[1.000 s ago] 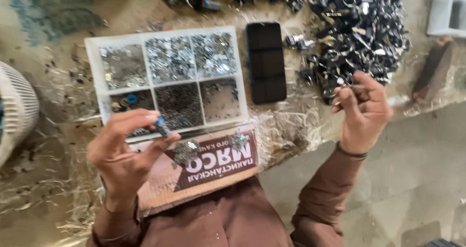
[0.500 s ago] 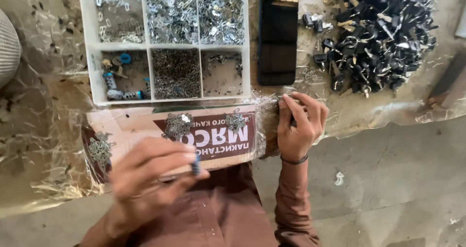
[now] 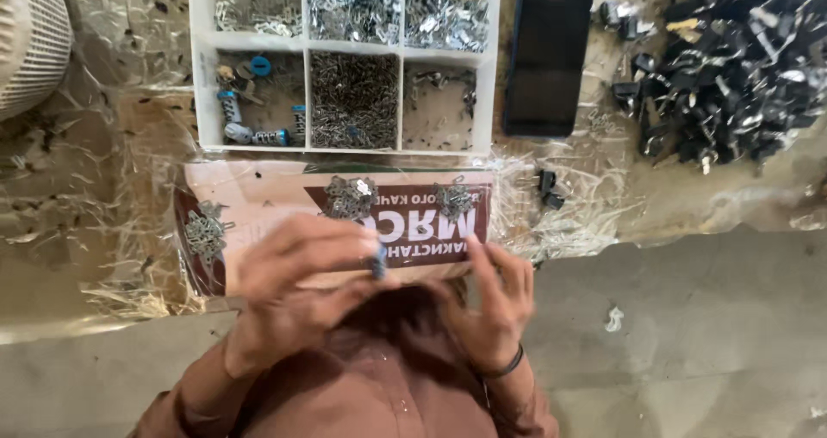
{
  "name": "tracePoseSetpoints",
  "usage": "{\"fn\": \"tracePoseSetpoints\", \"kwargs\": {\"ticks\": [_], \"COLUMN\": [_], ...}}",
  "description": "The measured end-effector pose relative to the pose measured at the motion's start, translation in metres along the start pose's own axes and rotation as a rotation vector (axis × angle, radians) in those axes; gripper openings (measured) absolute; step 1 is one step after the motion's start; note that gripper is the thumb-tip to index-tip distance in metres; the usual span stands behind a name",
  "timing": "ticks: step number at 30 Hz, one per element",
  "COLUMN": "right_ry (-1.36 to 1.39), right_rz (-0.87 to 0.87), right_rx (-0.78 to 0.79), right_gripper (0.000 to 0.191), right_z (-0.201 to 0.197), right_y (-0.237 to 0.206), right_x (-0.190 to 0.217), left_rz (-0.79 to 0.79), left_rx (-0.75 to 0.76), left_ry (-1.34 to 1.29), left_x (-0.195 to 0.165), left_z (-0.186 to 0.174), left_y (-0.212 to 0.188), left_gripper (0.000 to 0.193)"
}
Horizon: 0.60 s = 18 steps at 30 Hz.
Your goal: The person picks small metal fitting components from piles on the workbench and assembles them by hand, pressing a spring and other parts into the fitting body. Finished assemblies are set aside on the table as the person works through the parts one at a time.
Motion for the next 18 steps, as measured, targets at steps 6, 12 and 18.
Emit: {"fn": "tracePoseSetpoints", "kwargs": {"ticks": [6, 12, 18], "right_ry": [-0.080, 0.234, 1.527], "right_rz": [-0.045, -0.261, 0.644], "right_rx": [0.145, -0.097, 0.019], "right_gripper": [0.085, 0.029, 0.019], "right_z": [0.020, 0.028, 0.043], "right_y": [-0.002, -0.018, -0.058], "right_x": [0.007, 0.013, 0.008], "left_rz": [-0.030, -0.007, -0.103], "left_rx": [0.015, 0.067, 0.223], "left_ry": [0.030, -0.126, -0.386], "left_x": [0.010, 0.015, 0.015], "left_z": [-0.019, -0.010, 0.012], "left_y": [-0.004, -0.006, -0.007], "left_gripper": [0.040, 0.038, 0.038]}}
Point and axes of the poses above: each hand's wrist, its own y-axis towards the middle knuckle, its own z-axis out of the palm, x = y × z, the point moved 5 cm from there along y, towards the middle knuckle, and after that the axes turned 1 degree about -x, right-handed, at the moved point
